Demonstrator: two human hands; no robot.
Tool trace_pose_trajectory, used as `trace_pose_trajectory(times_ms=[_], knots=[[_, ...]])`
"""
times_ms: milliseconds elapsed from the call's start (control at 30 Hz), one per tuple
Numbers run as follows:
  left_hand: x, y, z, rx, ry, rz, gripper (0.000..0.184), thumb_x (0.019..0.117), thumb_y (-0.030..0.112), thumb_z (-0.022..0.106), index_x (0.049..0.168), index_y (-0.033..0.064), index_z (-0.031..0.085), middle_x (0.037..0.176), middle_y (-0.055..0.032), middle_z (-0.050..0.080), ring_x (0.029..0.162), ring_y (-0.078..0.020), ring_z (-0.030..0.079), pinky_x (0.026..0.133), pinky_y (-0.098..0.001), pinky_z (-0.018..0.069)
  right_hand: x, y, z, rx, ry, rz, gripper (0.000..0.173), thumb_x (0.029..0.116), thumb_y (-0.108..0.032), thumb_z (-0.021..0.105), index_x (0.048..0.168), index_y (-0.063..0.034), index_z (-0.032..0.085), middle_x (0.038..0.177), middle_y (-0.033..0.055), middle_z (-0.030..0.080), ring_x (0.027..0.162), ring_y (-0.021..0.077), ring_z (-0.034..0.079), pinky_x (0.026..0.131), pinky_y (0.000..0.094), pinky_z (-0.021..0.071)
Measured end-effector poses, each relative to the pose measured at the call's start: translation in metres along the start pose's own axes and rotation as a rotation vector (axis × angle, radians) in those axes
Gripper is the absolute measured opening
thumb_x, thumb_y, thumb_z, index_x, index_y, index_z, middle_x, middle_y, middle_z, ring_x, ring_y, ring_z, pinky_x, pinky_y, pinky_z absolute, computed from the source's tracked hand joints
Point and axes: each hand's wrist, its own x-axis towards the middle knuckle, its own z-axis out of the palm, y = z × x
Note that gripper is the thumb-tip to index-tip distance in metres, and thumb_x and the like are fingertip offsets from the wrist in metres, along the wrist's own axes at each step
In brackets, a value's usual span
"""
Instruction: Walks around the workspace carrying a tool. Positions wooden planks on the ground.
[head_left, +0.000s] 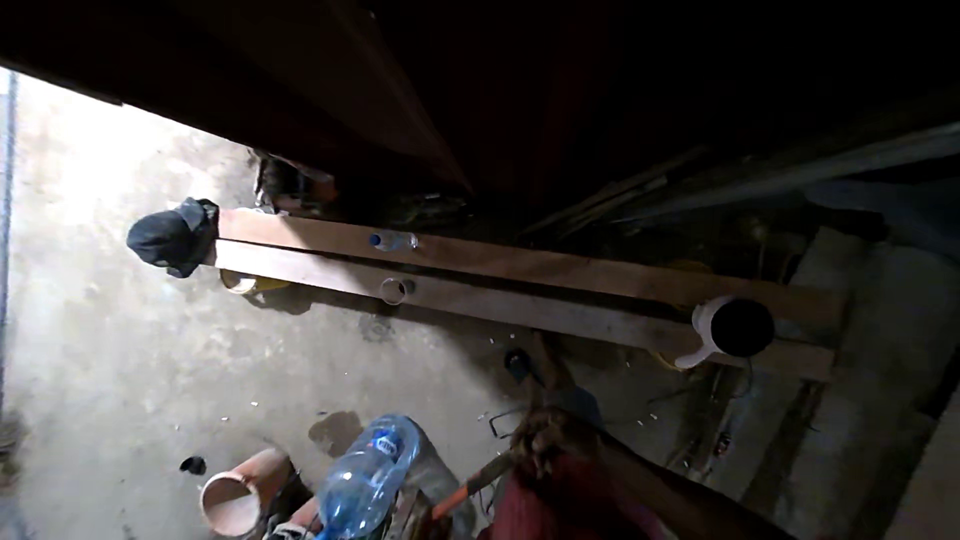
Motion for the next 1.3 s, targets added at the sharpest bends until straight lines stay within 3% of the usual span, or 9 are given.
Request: trace_pose_trajectory(times_ms=[67, 233, 433, 600, 700, 900, 1067, 1200, 1300], knots=[[-0.006, 0.016, 0.019, -0.035, 0.027, -0.040, 0.019, 0.1082, 0.014, 0.042, 0.117, -0.0006, 0.051, 0.085, -0.0048, 0.063, 0.067, -0.0119, 0.062, 0.066, -0.0305, 0.0574, -0.002, -0.007, -0.014, 0.008, 0.012, 0.000, 0.031, 0.0947, -0.012, 0.052, 0.121, -0.0030, 0.066, 0.092, 0.0010, 0.072, 0.064, 0.0083, 0.063, 0.059, 0.0263, 0.0561], [-0.011, 0.029, 0.043, -0.052, 0.026, -0.004, 0.016, 0.1069, 0.010, 0.046, 0.116, -0.0012, 0.052, 0.087, -0.0050, 0.063, 0.067, -0.0118, 0.064, 0.066, -0.0300, 0.0591, -0.005, -0.016, -0.038, 0.013, 0.033, -0.033, 0.031, 0.0946, -0.014, 0.053, 0.120, -0.0018, 0.067, 0.087, 0.0003, 0.071, 0.061, 0.0067, 0.062, 0.057, 0.0249, 0.0557], [-0.007, 0.030, 0.049, -0.025, 0.009, 0.019, 0.019, 0.1074, 0.011, 0.045, 0.118, -0.0032, 0.053, 0.089, -0.0062, 0.063, 0.068, -0.0119, 0.063, 0.067, -0.0294, 0.0581, -0.006, -0.027, -0.032, 0.018, 0.074, -0.092, 0.028, 0.0945, -0.014, 0.053, 0.117, -0.0047, 0.068, 0.091, -0.0017, 0.072, 0.063, 0.0051, 0.062, 0.057, 0.0223, 0.0551], [-0.001, 0.019, 0.044, -0.084, -0.028, 0.029, 0.016, 0.1074, 0.009, 0.044, 0.112, -0.0027, 0.054, 0.081, -0.0040, 0.062, 0.064, -0.0109, 0.061, 0.064, -0.0280, 0.0573, -0.007, -0.026, -0.016, -0.027, 0.152, -0.012, 0.033, 0.0921, -0.005, 0.047, 0.119, -0.0014, 0.065, 0.086, -0.0016, 0.068, 0.059, 0.0057, 0.060, 0.055, 0.0234, 0.0542], [0.007, 0.005, 0.040, -0.141, -0.064, 0.005, 0.020, 0.1082, 0.012, 0.044, 0.114, -0.0045, 0.054, 0.084, -0.0072, 0.063, 0.064, -0.0120, 0.062, 0.063, -0.0279, 0.0570, -0.010, -0.025, -0.002, -0.070, 0.217, 0.007, 0.034, 0.0919, -0.003, 0.045, 0.121, -0.0012, 0.063, 0.085, -0.0021, 0.067, 0.059, 0.0042, 0.058, 0.054, 0.0214, 0.0530], [0.027, -0.021, 0.003, -0.179, -0.159, -0.009, 0.024, 0.1084, 0.014, 0.045, 0.118, -0.0066, 0.054, 0.091, -0.0118, 0.065, 0.069, -0.0142, 0.063, 0.065, -0.0285, 0.0562, -0.008, -0.007, 0.044, -0.164, 0.264, -0.030, 0.033, 0.0941, -0.013, 0.047, 0.121, -0.0015, 0.062, 0.090, -0.0006, 0.068, 0.063, 0.0062, 0.060, 0.058, 0.0230, 0.0544], [0.045, -0.040, -0.054, -0.216, -0.147, 0.025, 0.022, 0.1072, 0.014, 0.043, 0.099, 0.0007, 0.058, 0.075, -0.0036, 0.063, 0.058, -0.0098, 0.059, 0.057, -0.0245, 0.0539, 0.011, 0.037, 0.085, -0.197, 0.154, -0.034, 0.030, 0.0963, -0.011, 0.052, 0.123, -0.0021, 0.063, 0.093, 0.0023, 0.071, 0.063, 0.0083, 0.063, 0.058, 0.0252, 0.0557], [0.062, -0.048, -0.092, -0.262, -0.091, 0.037, 0.020, 0.1057, 0.013, 0.044, 0.095, 0.0018, 0.057, 0.070, -0.0036, 0.060, 0.053, -0.0105, 0.055, 0.054, -0.0259, 0.0524, 0.026, 0.057, 0.121, -0.252, 0.125, 0.031, 0.028, 0.0996, -0.010, 0.051, 0.124, -0.0009, 0.062, 0.094, 0.0046, 0.070, 0.060, 0.0093, 0.061, 0.056, 0.0263, 0.0546], [0.068, -0.039, -0.098, -0.250, -0.047, 0.032, 0.018, 0.1062, 0.014, 0.044, 0.097, 0.0022, 0.055, 0.069, -0.0032, 0.057, 0.052, -0.0105, 0.053, 0.053, -0.0261, 0.0523, 0.033, 0.060, 0.131, -0.267, 0.104, 0.008, 0.027, 0.0994, -0.011, 0.051, 0.122, -0.0004, 0.062, 0.089, 0.0044, 0.070, 0.059, 0.0090, 0.061, 0.056, 0.0258, 0.0545]])
